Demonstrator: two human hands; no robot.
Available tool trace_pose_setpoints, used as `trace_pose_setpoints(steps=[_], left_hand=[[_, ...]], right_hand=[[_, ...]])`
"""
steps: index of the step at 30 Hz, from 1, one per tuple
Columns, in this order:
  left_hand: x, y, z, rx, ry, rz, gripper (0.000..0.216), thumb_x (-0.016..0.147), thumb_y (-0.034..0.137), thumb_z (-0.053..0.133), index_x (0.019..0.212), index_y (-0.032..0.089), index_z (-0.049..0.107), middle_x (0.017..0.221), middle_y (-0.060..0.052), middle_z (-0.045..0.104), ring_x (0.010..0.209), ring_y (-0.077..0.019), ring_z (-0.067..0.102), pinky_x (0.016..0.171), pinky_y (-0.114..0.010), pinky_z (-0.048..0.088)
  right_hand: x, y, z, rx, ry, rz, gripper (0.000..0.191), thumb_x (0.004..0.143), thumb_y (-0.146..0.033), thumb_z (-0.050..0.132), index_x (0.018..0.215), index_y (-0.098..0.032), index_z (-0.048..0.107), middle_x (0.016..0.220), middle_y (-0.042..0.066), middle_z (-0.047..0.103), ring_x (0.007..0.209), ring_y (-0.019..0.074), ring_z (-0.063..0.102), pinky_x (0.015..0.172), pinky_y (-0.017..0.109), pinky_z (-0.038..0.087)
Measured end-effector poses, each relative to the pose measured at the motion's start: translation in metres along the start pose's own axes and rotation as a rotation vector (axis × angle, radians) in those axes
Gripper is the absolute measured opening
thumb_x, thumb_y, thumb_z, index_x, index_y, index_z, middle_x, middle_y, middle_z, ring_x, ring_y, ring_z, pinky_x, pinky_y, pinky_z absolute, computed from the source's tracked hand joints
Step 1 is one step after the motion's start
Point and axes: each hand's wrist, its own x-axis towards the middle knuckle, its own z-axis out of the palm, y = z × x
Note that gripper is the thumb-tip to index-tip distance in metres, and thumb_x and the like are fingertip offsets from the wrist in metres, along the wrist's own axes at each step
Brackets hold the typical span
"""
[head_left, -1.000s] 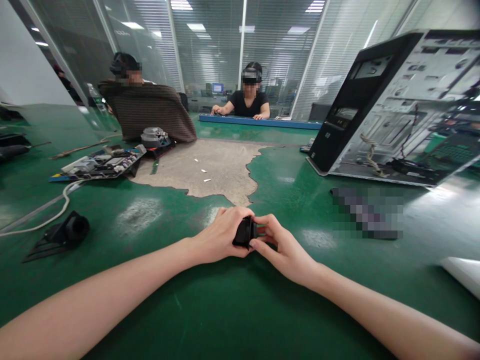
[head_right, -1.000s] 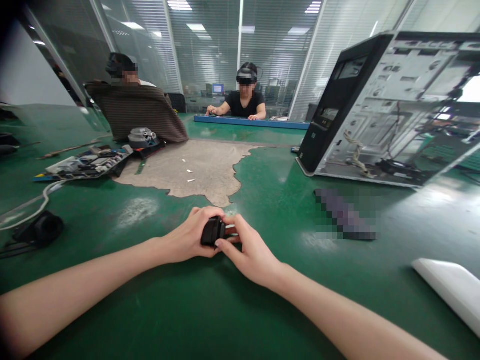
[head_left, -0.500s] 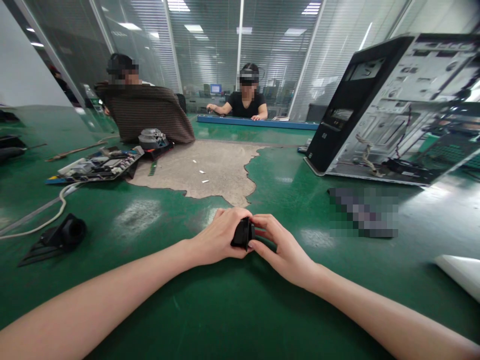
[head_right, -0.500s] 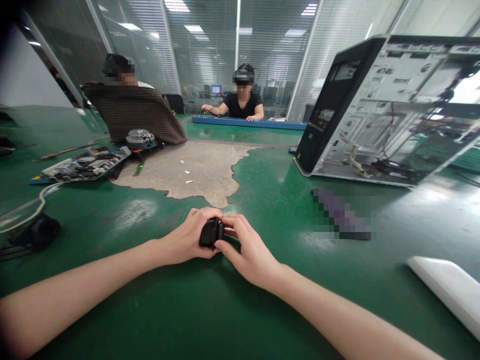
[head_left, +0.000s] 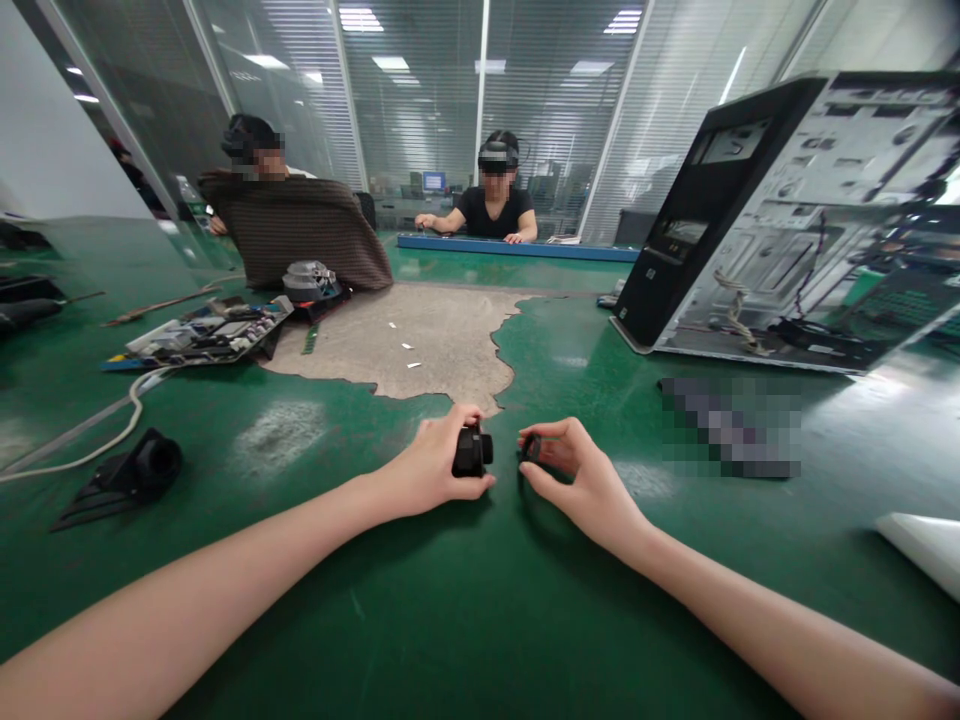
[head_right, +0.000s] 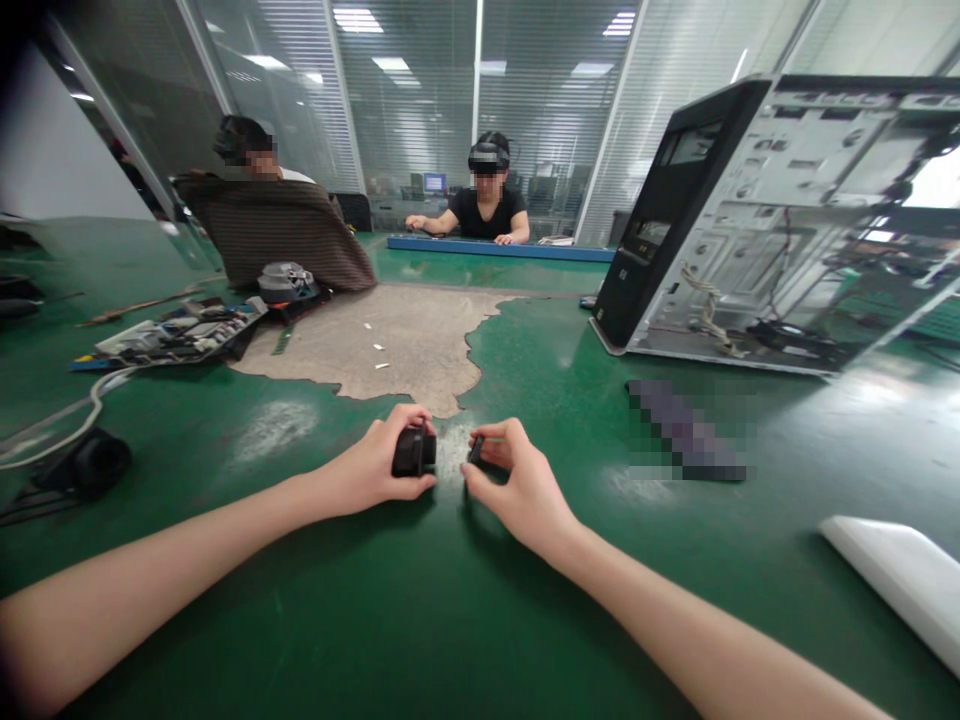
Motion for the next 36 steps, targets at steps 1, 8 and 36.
trace_pose_setpoints(steps=[1, 8, 36], left_hand=[[0.000, -0.003, -0.002, -0.017, 0.010, -0.060, 0.054, 0.067, 0.033, 0.063, 0.109, 0.023, 0.031, 0.105, -0.005, 0.050, 0.093, -0.0225, 0.050, 0.081, -0.039, 0.037], [0.000, -0.011, -0.003, 0.024, 0.081, -0.143, 0.055, 0.064, 0.034, 0.065, 0.108, 0.024, 0.033, 0.106, -0.005, 0.049, 0.101, -0.0243, 0.045, 0.088, -0.043, 0.032], [-0.013, 0.010, 0.010, 0.118, 0.019, 0.283, 0.055, 0.071, 0.033, 0.060, 0.114, 0.022, 0.027, 0.114, -0.007, 0.049, 0.105, -0.0221, 0.048, 0.085, -0.036, 0.028]], right_hand=[[0.003, 0.003, -0.003, 0.014, 0.011, 0.047, 0.024, 0.074, -0.023, 0.059, 0.094, -0.019, 0.045, 0.098, 0.007, 0.059, 0.093, 0.0179, 0.060, 0.090, 0.040, 0.047], [0.013, 0.004, -0.007, 0.164, -0.071, 0.190, 0.031, 0.073, -0.031, 0.061, 0.099, -0.018, 0.050, 0.092, 0.006, 0.065, 0.087, 0.0190, 0.063, 0.083, 0.038, 0.050], [-0.012, -0.028, 0.013, 0.359, -0.204, 0.176, 0.022, 0.069, -0.022, 0.065, 0.085, -0.020, 0.049, 0.082, -0.001, 0.064, 0.083, 0.0164, 0.065, 0.077, 0.031, 0.054]])
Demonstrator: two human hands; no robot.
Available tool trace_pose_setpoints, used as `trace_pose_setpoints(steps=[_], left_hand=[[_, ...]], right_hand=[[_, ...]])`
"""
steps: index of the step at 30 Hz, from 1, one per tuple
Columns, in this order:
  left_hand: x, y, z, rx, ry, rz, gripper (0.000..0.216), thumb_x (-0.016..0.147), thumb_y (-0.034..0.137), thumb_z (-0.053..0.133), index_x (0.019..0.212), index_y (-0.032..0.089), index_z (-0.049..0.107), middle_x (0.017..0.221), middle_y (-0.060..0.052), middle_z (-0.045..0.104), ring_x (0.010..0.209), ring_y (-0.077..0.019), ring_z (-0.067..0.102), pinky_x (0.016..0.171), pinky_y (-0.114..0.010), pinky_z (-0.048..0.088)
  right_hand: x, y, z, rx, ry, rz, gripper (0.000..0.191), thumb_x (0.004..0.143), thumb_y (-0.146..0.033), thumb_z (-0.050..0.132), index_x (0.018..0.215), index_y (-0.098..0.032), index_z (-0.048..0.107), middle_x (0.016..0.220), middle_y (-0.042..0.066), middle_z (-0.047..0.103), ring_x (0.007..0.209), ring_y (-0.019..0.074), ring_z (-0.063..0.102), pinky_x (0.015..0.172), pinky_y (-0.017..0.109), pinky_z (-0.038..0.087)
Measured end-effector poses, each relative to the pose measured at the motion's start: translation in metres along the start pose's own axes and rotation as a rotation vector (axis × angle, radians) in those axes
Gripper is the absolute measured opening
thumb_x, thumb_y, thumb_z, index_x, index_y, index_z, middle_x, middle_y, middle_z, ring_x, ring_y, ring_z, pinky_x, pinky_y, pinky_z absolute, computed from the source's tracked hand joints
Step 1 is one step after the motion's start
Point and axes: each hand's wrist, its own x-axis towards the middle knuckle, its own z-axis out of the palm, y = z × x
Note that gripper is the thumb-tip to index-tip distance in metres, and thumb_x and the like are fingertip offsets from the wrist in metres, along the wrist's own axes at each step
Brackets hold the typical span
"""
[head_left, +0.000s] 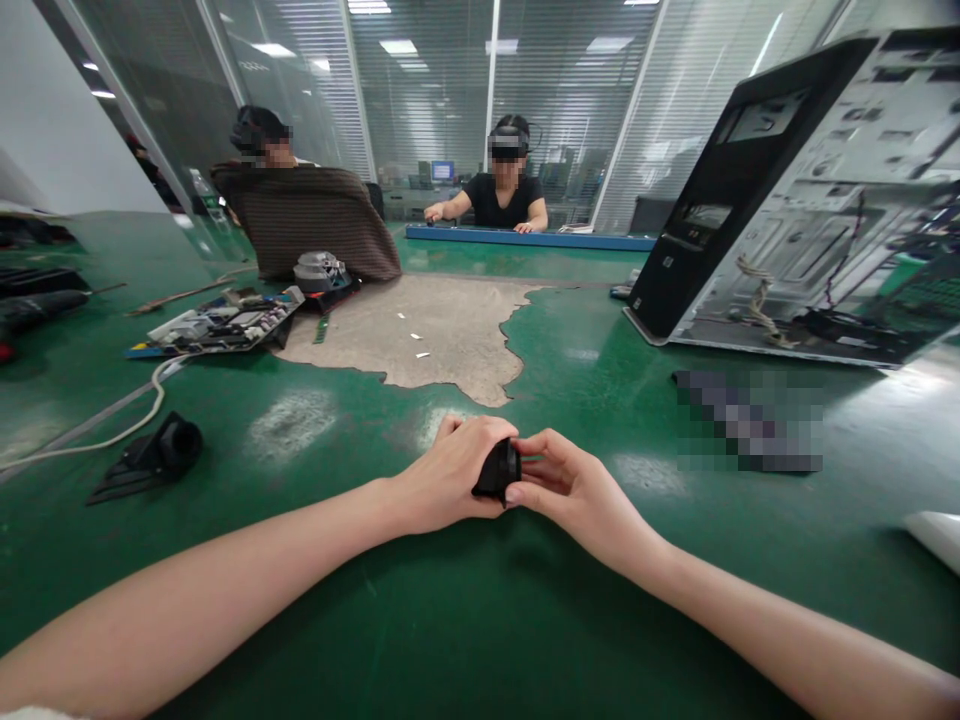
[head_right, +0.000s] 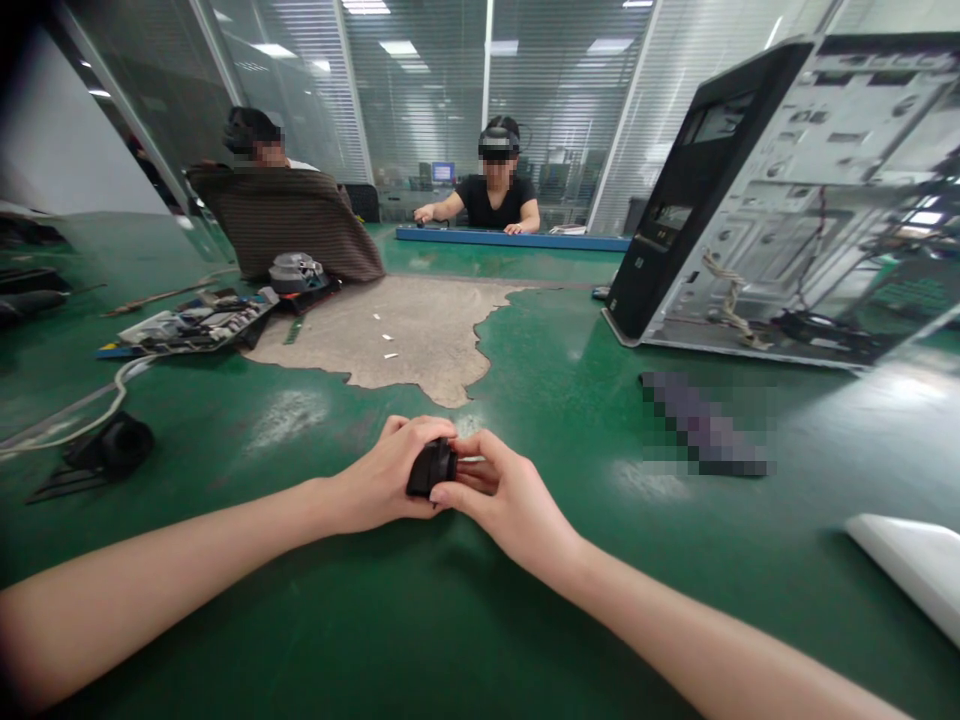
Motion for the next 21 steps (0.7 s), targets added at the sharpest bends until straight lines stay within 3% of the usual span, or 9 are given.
trace_pose_setpoints(steps=[5, 14, 21], left_hand=[[0.000, -0.002, 0.001, 0.003, 0.001, 0.004, 0.061, 0.071, 0.036, 0.061, 0.117, 0.022, 0.025, 0.116, -0.008, 0.048, 0.106, -0.0219, 0.047, 0.086, -0.035, 0.028], [0.002, 0.000, -0.001, 0.003, -0.044, -0.031, 0.060, 0.070, 0.034, 0.062, 0.117, 0.023, 0.027, 0.117, -0.008, 0.048, 0.106, -0.0239, 0.047, 0.084, -0.036, 0.029], [0.003, -0.002, 0.002, -0.039, -0.029, -0.054, 0.059, 0.070, 0.037, 0.063, 0.117, 0.024, 0.029, 0.115, -0.006, 0.050, 0.104, -0.0232, 0.048, 0.085, -0.035, 0.029]], right_hand=[[0.001, 0.006, -0.002, -0.013, -0.016, -0.016, 0.017, 0.076, -0.023, 0.060, 0.089, -0.020, 0.050, 0.080, 0.000, 0.064, 0.080, 0.0159, 0.065, 0.072, 0.030, 0.055], [-0.002, 0.013, -0.007, -0.370, 0.027, -0.339, 0.021, 0.077, -0.024, 0.059, 0.097, -0.021, 0.055, 0.104, 0.007, 0.052, 0.099, 0.0204, 0.055, 0.083, 0.036, 0.052], [0.005, 0.010, -0.002, -0.166, 0.051, -0.221, 0.013, 0.077, -0.024, 0.058, 0.086, -0.021, 0.050, 0.091, 0.002, 0.056, 0.088, 0.0154, 0.059, 0.081, 0.032, 0.052]])
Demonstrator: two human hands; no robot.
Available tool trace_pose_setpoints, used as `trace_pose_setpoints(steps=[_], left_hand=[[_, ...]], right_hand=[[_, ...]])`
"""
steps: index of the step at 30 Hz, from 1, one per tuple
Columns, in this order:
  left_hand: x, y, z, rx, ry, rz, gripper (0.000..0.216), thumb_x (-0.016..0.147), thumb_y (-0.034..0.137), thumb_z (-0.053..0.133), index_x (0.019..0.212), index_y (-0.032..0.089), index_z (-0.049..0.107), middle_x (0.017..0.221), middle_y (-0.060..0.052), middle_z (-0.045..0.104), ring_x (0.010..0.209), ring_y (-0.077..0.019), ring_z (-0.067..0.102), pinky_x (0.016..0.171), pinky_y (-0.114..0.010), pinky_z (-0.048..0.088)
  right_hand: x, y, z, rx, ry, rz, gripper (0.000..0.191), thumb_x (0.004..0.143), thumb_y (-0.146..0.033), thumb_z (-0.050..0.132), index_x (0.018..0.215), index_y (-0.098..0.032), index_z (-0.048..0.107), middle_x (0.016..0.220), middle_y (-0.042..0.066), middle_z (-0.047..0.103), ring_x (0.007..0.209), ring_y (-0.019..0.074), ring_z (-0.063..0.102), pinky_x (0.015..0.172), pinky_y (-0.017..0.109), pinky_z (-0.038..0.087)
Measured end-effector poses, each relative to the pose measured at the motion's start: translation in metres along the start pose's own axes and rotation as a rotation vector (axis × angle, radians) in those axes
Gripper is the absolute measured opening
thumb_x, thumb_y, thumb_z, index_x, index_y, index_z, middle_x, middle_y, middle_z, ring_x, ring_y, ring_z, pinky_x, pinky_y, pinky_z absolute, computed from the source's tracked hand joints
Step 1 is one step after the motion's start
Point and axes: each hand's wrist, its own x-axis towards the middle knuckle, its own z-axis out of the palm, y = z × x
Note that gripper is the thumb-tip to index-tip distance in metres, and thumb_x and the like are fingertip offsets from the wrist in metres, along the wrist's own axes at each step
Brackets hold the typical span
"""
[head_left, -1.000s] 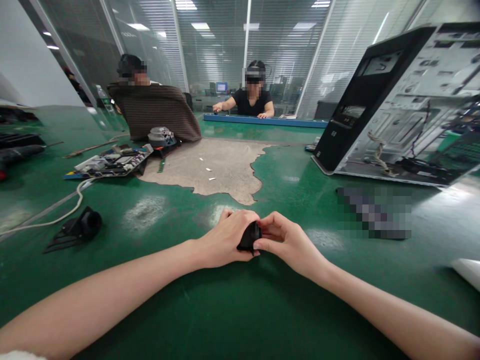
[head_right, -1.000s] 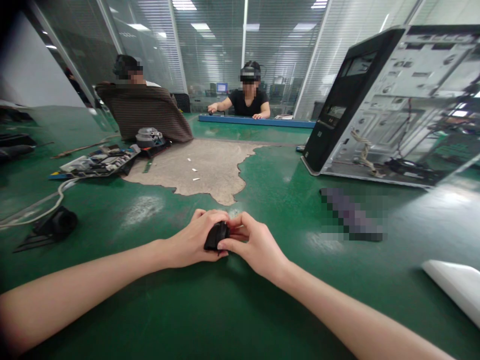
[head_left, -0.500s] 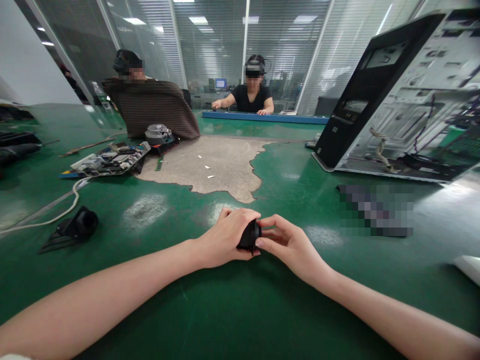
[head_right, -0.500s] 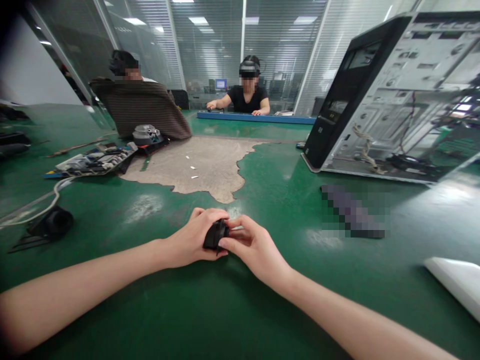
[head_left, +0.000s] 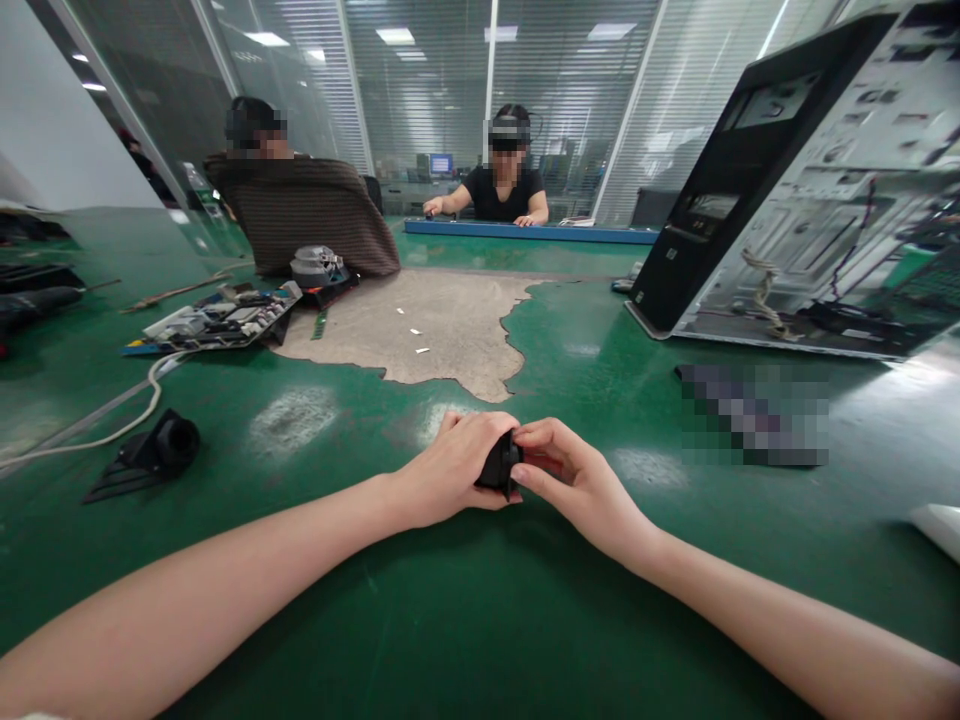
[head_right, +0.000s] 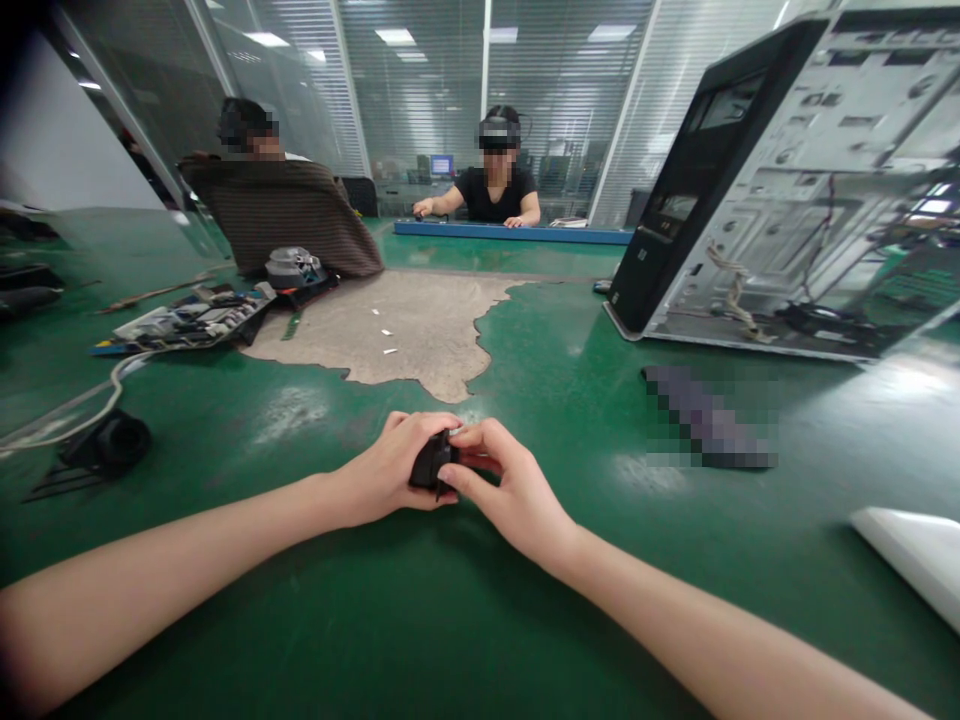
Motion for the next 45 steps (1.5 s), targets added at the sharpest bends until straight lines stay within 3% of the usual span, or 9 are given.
trace_pose_setpoints(steps=[6, 12, 18, 28, 36, 40, 45], left_hand=[[0.0003, -0.0032, -0.0009, 0.039, -0.006, 0.033, 0.057, 0.071, 0.034, 0.063, 0.117, 0.023, 0.031, 0.119, -0.008, 0.047, 0.103, -0.0240, 0.046, 0.086, -0.037, 0.028], [-0.0009, -0.0037, -0.0008, 0.036, -0.017, 0.028, 0.058, 0.071, 0.030, 0.063, 0.117, 0.024, 0.030, 0.118, -0.007, 0.048, 0.103, -0.0236, 0.047, 0.086, -0.038, 0.028], [-0.0009, -0.0026, -0.0003, 0.045, 0.015, 0.044, 0.055, 0.072, 0.036, 0.061, 0.116, 0.024, 0.030, 0.117, -0.007, 0.048, 0.103, -0.0231, 0.046, 0.086, -0.037, 0.029], [-0.0003, -0.0032, -0.0019, 0.041, 0.001, 0.047, 0.055, 0.071, 0.032, 0.063, 0.114, 0.023, 0.030, 0.116, -0.007, 0.048, 0.102, -0.0225, 0.046, 0.084, -0.036, 0.029], [-0.0018, -0.0039, -0.0021, 0.074, 0.001, 0.075, 0.056, 0.072, 0.032, 0.063, 0.114, 0.023, 0.028, 0.117, -0.008, 0.047, 0.104, -0.0230, 0.046, 0.085, -0.036, 0.029], [-0.0010, -0.0042, -0.0008, 0.081, 0.020, 0.081, 0.054, 0.073, 0.037, 0.062, 0.113, 0.023, 0.029, 0.116, -0.008, 0.048, 0.102, -0.0223, 0.047, 0.084, -0.035, 0.029], [-0.0004, -0.0042, -0.0001, 0.082, 0.023, 0.082, 0.056, 0.071, 0.036, 0.063, 0.113, 0.022, 0.029, 0.114, -0.008, 0.048, 0.100, -0.0228, 0.047, 0.083, -0.036, 0.029]], right_hand=[[-0.0008, 0.0028, -0.0015, 0.116, -0.076, 0.143, 0.022, 0.076, -0.023, 0.059, 0.092, -0.021, 0.044, 0.088, 0.001, 0.057, 0.083, 0.0140, 0.060, 0.075, 0.030, 0.053], [-0.0041, 0.0037, -0.0019, 0.048, -0.132, 0.068, 0.023, 0.077, -0.020, 0.058, 0.094, -0.023, 0.043, 0.088, -0.001, 0.058, 0.087, 0.0137, 0.060, 0.084, 0.033, 0.050], [-0.0024, 0.0026, -0.0027, -0.050, -0.097, 0.018, 0.010, 0.084, -0.027, 0.048, 0.092, -0.022, 0.045, 0.085, 0.001, 0.054, 0.081, 0.0132, 0.059, 0.071, 0.028, 0.053], [-0.0010, 0.0007, -0.0076, -0.152, -0.167, 0.006, 0.024, 0.081, -0.020, 0.052, 0.102, -0.022, 0.041, 0.093, 0.003, 0.053, 0.082, 0.0146, 0.058, 0.076, 0.033, 0.051], [-0.0025, 0.0005, -0.0093, -0.243, -0.180, -0.083, 0.017, 0.083, -0.024, 0.049, 0.099, -0.021, 0.044, 0.092, 0.004, 0.051, 0.084, 0.0158, 0.055, 0.077, 0.032, 0.050], [0.0003, 0.0023, -0.0084, -0.186, -0.146, -0.064, 0.008, 0.085, -0.024, 0.046, 0.093, -0.020, 0.044, 0.087, 0.003, 0.051, 0.080, 0.0145, 0.056, 0.073, 0.030, 0.050], [0.0023, 0.0013, -0.0073, -0.057, -0.172, 0.017, 0.016, 0.085, -0.023, 0.047, 0.098, -0.020, 0.040, 0.093, 0.004, 0.052, 0.086, 0.0146, 0.056, 0.077, 0.032, 0.050]])
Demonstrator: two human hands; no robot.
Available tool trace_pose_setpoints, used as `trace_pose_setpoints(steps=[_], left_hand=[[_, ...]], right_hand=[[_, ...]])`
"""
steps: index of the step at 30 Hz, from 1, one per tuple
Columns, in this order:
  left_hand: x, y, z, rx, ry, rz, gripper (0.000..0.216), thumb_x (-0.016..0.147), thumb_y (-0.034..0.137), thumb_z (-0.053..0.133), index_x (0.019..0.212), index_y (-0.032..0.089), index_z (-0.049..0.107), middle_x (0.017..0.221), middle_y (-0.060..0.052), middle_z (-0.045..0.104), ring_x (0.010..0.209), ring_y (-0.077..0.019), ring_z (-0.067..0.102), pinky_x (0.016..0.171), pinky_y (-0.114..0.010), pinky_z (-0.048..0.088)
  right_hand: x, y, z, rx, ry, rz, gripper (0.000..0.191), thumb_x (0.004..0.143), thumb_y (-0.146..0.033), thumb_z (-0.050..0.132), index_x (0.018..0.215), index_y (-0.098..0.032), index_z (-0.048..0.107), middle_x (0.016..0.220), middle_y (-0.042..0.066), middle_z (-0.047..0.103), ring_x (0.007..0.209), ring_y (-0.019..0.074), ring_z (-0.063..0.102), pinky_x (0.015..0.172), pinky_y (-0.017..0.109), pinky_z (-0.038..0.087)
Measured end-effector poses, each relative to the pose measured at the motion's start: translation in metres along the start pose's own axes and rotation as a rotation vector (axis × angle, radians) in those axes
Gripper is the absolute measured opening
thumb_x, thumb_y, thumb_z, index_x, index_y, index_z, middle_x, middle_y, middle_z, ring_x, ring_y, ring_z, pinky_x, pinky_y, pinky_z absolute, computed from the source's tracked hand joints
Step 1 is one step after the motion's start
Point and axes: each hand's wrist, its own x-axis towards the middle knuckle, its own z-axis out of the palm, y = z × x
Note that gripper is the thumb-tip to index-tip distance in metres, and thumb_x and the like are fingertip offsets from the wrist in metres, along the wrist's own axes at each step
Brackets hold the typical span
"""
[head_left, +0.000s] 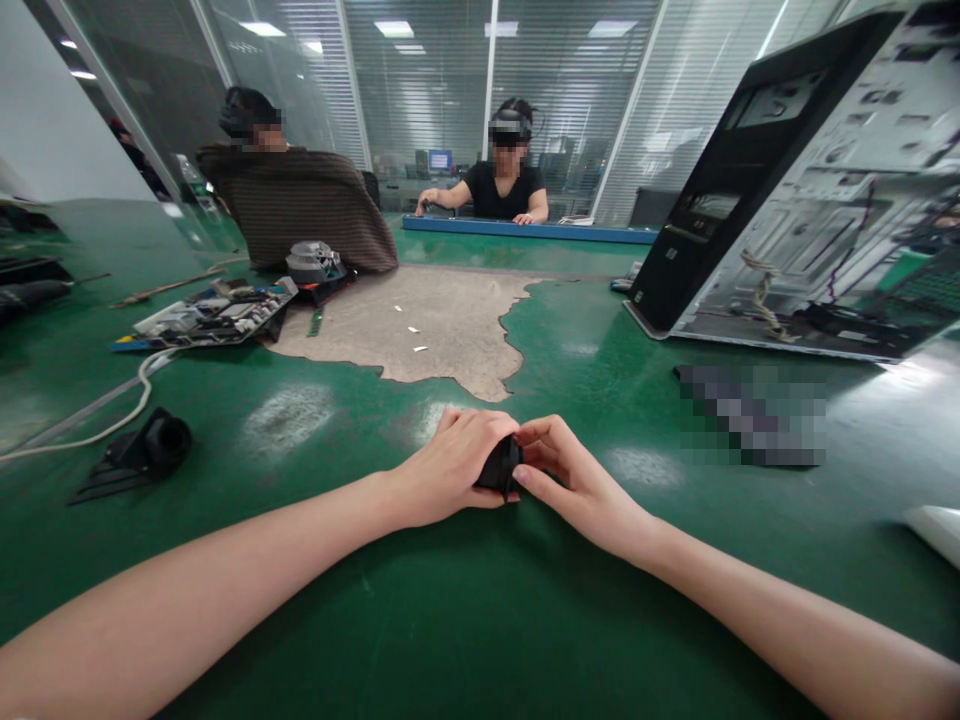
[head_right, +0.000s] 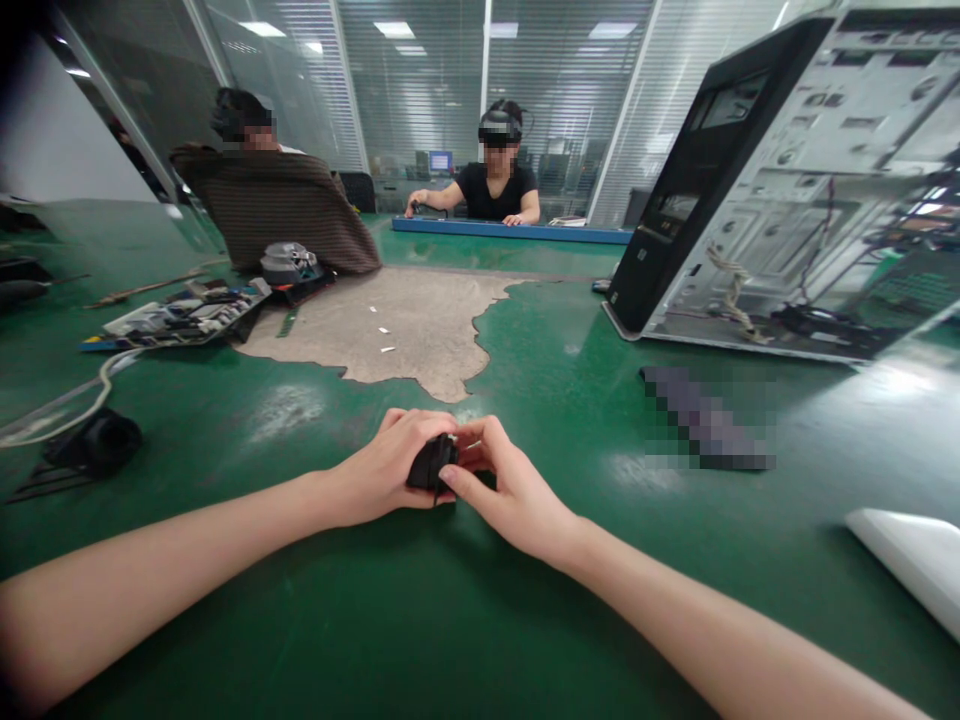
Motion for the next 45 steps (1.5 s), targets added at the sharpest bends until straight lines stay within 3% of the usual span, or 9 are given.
trace_pose_setpoints(steps=[4, 8, 11, 17, 21, 28, 33, 39, 45], left_hand=[[0.0001, 0.0010, -0.0016, -0.012, -0.013, -0.006, 0.055, 0.071, 0.033, 0.063, 0.113, 0.022, 0.028, 0.114, -0.007, 0.048, 0.100, -0.0222, 0.047, 0.083, -0.035, 0.029], [0.0006, 0.0018, -0.0028, -0.013, -0.036, -0.027, 0.057, 0.070, 0.025, 0.064, 0.114, 0.023, 0.028, 0.115, -0.006, 0.048, 0.099, -0.0214, 0.047, 0.083, -0.035, 0.028], [0.0012, 0.0024, -0.0026, -0.012, -0.028, -0.021, 0.055, 0.071, 0.028, 0.063, 0.113, 0.023, 0.028, 0.114, -0.006, 0.048, 0.099, -0.0209, 0.047, 0.082, -0.035, 0.029], [0.0020, 0.0025, -0.0011, -0.011, -0.015, -0.028, 0.054, 0.072, 0.033, 0.063, 0.112, 0.023, 0.028, 0.112, -0.006, 0.049, 0.098, -0.0215, 0.048, 0.082, -0.035, 0.029], [0.0015, 0.0018, -0.0007, -0.015, -0.015, -0.040, 0.054, 0.071, 0.033, 0.063, 0.112, 0.022, 0.030, 0.111, -0.005, 0.050, 0.098, -0.0212, 0.048, 0.082, -0.035, 0.029], [0.0010, 0.0016, -0.0018, -0.025, -0.025, -0.039, 0.054, 0.071, 0.029, 0.062, 0.114, 0.023, 0.030, 0.114, -0.006, 0.049, 0.100, -0.0217, 0.047, 0.082, -0.035, 0.029], [0.0014, 0.0026, -0.0015, -0.018, -0.012, -0.043, 0.054, 0.071, 0.034, 0.063, 0.113, 0.023, 0.030, 0.113, -0.005, 0.050, 0.098, -0.0208, 0.048, 0.082, -0.035, 0.029], [0.0014, 0.0021, -0.0011, -0.028, -0.015, -0.051, 0.053, 0.070, 0.034, 0.063, 0.111, 0.022, 0.031, 0.111, -0.005, 0.051, 0.096, -0.0211, 0.049, 0.082, -0.035, 0.029], [0.0011, 0.0018, -0.0016, -0.034, -0.025, -0.050, 0.053, 0.070, 0.029, 0.062, 0.113, 0.022, 0.032, 0.114, -0.006, 0.049, 0.100, -0.0225, 0.048, 0.082, -0.036, 0.029]], right_hand=[[-0.0028, -0.0024, -0.0016, -0.068, -0.057, -0.037, 0.014, 0.085, -0.022, 0.045, 0.098, -0.020, 0.040, 0.090, 0.004, 0.051, 0.083, 0.0147, 0.054, 0.075, 0.033, 0.050], [-0.0068, -0.0006, -0.0039, -0.260, -0.036, -0.148, 0.020, 0.081, -0.019, 0.051, 0.099, -0.020, 0.042, 0.095, 0.005, 0.048, 0.087, 0.0171, 0.051, 0.078, 0.036, 0.047], [-0.0060, 0.0024, -0.0036, -0.243, -0.019, -0.170, 0.017, 0.083, -0.021, 0.048, 0.099, -0.020, 0.042, 0.096, 0.006, 0.048, 0.089, 0.0175, 0.050, 0.079, 0.036, 0.047], [-0.0006, 0.0036, 0.0004, -0.087, 0.017, -0.088, 0.013, 0.086, -0.024, 0.045, 0.097, -0.021, 0.039, 0.087, 0.002, 0.051, 0.082, 0.0145, 0.055, 0.074, 0.033, 0.050], [-0.0016, 0.0005, -0.0001, -0.140, -0.002, -0.057, 0.016, 0.086, -0.023, 0.044, 0.101, -0.020, 0.039, 0.091, 0.004, 0.052, 0.081, 0.0148, 0.056, 0.073, 0.033, 0.050], [-0.0058, -0.0019, -0.0040, -0.421, -0.009, -0.267, 0.021, 0.083, -0.019, 0.048, 0.103, -0.020, 0.043, 0.104, 0.009, 0.045, 0.092, 0.0184, 0.049, 0.080, 0.036, 0.044], [-0.0026, 0.0003, -0.0020, -0.325, 0.052, -0.240, 0.011, 0.085, -0.019, 0.044, 0.096, -0.020, 0.044, 0.096, 0.006, 0.047, 0.088, 0.0173, 0.050, 0.077, 0.035, 0.046], [-0.0012, 0.0032, 0.0004, -0.120, 0.016, -0.084, 0.017, 0.086, -0.021, 0.044, 0.102, -0.021, 0.038, 0.092, 0.004, 0.050, 0.085, 0.0157, 0.054, 0.076, 0.034, 0.049], [-0.0058, -0.0018, -0.0025, -0.381, 0.032, -0.249, 0.021, 0.082, -0.019, 0.050, 0.102, -0.021, 0.044, 0.106, 0.008, 0.044, 0.096, 0.0201, 0.049, 0.082, 0.039, 0.046]])
